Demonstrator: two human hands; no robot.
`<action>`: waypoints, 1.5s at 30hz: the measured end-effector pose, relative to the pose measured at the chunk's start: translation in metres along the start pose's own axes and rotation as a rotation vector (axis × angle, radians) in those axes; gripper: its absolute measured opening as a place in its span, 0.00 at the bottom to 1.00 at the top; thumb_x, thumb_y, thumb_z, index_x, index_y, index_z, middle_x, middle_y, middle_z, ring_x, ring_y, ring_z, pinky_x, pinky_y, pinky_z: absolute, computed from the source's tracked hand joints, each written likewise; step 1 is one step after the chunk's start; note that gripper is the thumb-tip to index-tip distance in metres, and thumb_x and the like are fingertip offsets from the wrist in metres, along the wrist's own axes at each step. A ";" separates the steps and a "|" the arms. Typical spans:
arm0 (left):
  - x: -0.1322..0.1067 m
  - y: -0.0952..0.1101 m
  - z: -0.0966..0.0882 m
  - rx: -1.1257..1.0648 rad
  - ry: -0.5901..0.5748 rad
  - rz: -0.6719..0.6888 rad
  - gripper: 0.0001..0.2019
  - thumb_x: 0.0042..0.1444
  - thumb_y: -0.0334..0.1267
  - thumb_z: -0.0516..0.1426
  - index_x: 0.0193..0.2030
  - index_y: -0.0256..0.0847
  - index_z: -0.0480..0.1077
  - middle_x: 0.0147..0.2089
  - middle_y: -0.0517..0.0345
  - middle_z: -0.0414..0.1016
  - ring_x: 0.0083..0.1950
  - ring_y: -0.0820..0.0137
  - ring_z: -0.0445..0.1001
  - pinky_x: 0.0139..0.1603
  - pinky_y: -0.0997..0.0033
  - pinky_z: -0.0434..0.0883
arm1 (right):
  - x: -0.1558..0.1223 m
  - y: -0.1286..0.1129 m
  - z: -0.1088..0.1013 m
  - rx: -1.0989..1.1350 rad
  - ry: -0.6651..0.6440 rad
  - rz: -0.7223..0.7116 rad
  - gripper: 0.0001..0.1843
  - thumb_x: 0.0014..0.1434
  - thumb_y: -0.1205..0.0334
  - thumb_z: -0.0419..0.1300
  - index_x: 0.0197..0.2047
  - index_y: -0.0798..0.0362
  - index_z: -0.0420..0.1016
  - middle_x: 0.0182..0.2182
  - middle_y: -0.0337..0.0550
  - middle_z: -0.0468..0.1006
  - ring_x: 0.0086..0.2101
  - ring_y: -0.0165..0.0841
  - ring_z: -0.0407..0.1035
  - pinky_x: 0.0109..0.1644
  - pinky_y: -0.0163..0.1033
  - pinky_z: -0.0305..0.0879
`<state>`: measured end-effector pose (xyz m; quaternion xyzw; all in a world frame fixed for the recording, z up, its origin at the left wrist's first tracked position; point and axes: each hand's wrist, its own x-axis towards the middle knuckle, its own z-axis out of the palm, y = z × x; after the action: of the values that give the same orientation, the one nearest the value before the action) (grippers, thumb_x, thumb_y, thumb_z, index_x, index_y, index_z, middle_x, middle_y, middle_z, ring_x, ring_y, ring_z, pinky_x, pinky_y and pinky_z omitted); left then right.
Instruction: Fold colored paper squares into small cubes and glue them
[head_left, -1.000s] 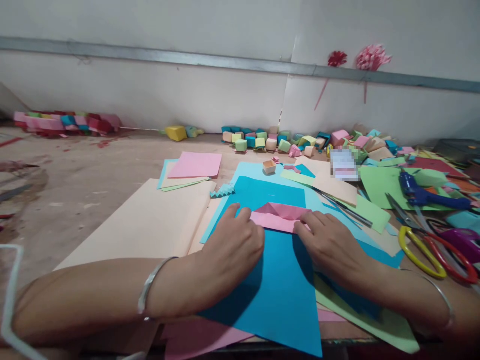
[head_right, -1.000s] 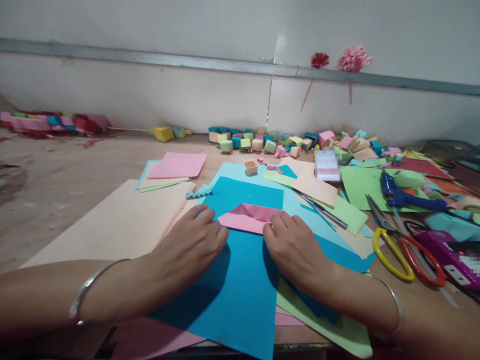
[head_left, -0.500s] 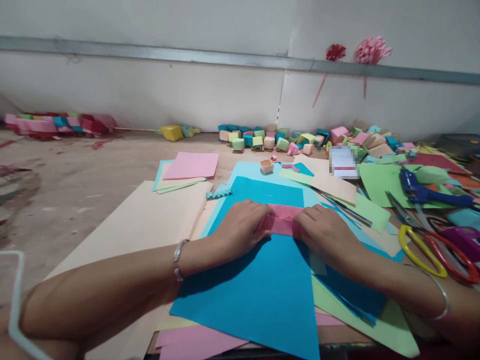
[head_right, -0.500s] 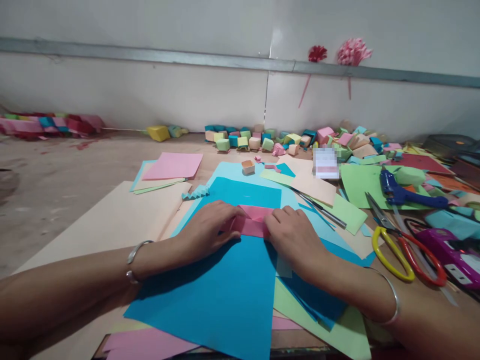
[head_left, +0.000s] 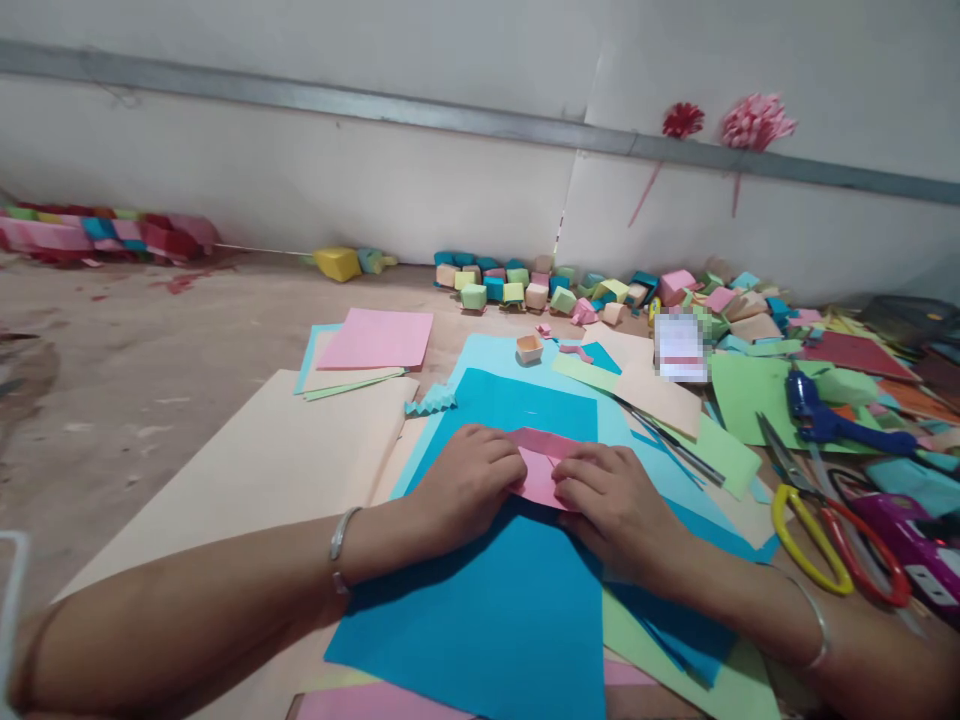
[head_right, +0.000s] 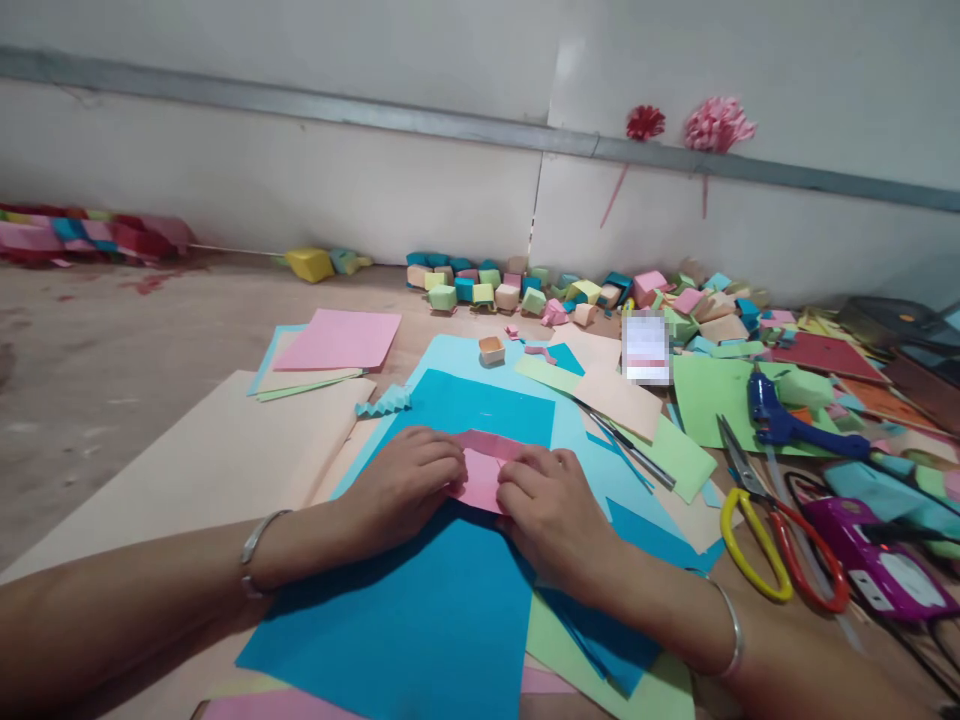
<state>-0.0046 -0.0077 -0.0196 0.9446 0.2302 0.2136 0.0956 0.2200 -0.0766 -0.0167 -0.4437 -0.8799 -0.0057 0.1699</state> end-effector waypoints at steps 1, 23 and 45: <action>0.000 -0.001 0.000 -0.003 -0.005 -0.001 0.10 0.62 0.28 0.49 0.33 0.38 0.68 0.35 0.55 0.76 0.42 0.66 0.72 0.43 0.63 0.61 | 0.001 0.000 0.000 0.027 0.000 0.010 0.04 0.63 0.65 0.57 0.39 0.54 0.73 0.42 0.46 0.78 0.47 0.41 0.64 0.49 0.46 0.54; 0.012 -0.015 -0.009 -0.437 0.480 -0.466 0.14 0.51 0.34 0.61 0.42 0.40 0.63 0.50 0.48 0.66 0.54 0.58 0.65 0.56 0.52 0.65 | 0.030 0.032 -0.028 0.248 0.175 0.206 0.09 0.62 0.61 0.58 0.30 0.52 0.68 0.38 0.47 0.71 0.40 0.37 0.69 0.44 0.43 0.66; 0.015 -0.012 -0.009 -1.730 0.291 -0.674 0.24 0.28 0.25 0.50 0.39 0.40 0.62 0.29 0.64 0.66 0.26 0.73 0.67 0.22 0.77 0.61 | 0.078 -0.013 0.010 0.439 0.244 0.330 0.08 0.60 0.60 0.58 0.39 0.50 0.61 0.32 0.40 0.74 0.30 0.32 0.69 0.33 0.39 0.65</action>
<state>-0.0012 0.0110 -0.0101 0.3928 0.2627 0.3876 0.7915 0.1639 -0.0217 -0.0008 -0.5294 -0.7493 0.1590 0.3647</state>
